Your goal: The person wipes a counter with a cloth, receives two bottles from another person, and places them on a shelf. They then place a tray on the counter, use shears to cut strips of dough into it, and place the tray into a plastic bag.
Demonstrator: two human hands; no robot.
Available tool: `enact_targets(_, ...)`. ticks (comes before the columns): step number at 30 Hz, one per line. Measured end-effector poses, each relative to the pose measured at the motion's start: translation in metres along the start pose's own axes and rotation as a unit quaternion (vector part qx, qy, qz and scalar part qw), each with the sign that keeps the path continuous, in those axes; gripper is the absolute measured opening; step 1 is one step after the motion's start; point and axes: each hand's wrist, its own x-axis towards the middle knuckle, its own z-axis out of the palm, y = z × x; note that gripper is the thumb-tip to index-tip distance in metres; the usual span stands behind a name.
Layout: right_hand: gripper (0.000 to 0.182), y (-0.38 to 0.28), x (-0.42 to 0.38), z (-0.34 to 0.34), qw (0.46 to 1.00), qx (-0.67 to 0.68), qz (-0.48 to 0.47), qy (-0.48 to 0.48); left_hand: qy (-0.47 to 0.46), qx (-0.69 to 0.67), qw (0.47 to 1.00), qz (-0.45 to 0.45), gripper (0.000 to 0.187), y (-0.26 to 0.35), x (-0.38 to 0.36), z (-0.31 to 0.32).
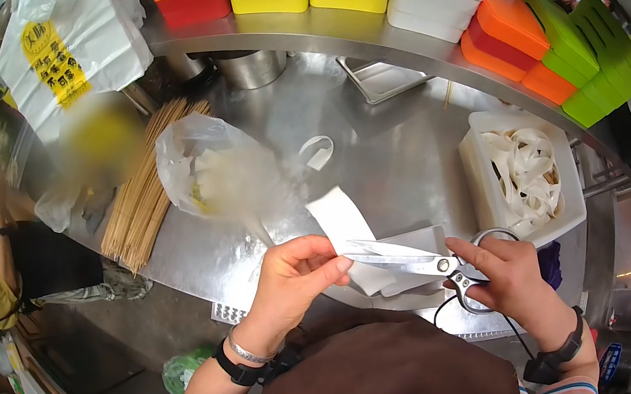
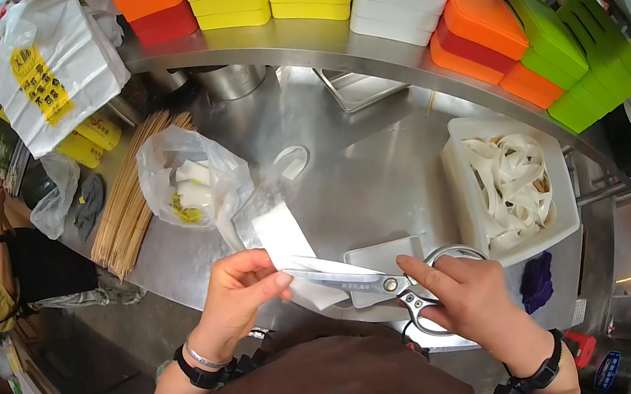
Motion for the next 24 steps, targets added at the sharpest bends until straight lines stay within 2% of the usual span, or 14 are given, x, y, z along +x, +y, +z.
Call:
enact_targets(8, 0.057, -0.002, 0.011, -0.010, 1.000, 0.004, -0.010, -0.023, -0.009, -0.050, 0.999, -0.005, 0.017, -0.008, 0.005, -0.007)
enact_targets(13, 0.065, -0.004, 0.016, -0.016, 0.999, -0.008, 0.003, -0.051, -0.037, -0.109, 0.991, -0.064, 0.018, -0.011, 0.008, -0.012)
enact_targets(20, 0.073, -0.003, 0.016, -0.022, 0.996, -0.004, 0.005, -0.093, -0.028, -0.131, 0.989, -0.068, 0.020, -0.011, 0.014, -0.014)
enact_targets(24, 0.074, -0.003, 0.018, -0.019, 0.993, 0.050, 0.024, -0.100, -0.017, -0.137, 0.989, -0.051, 0.019, -0.012, 0.017, -0.016)
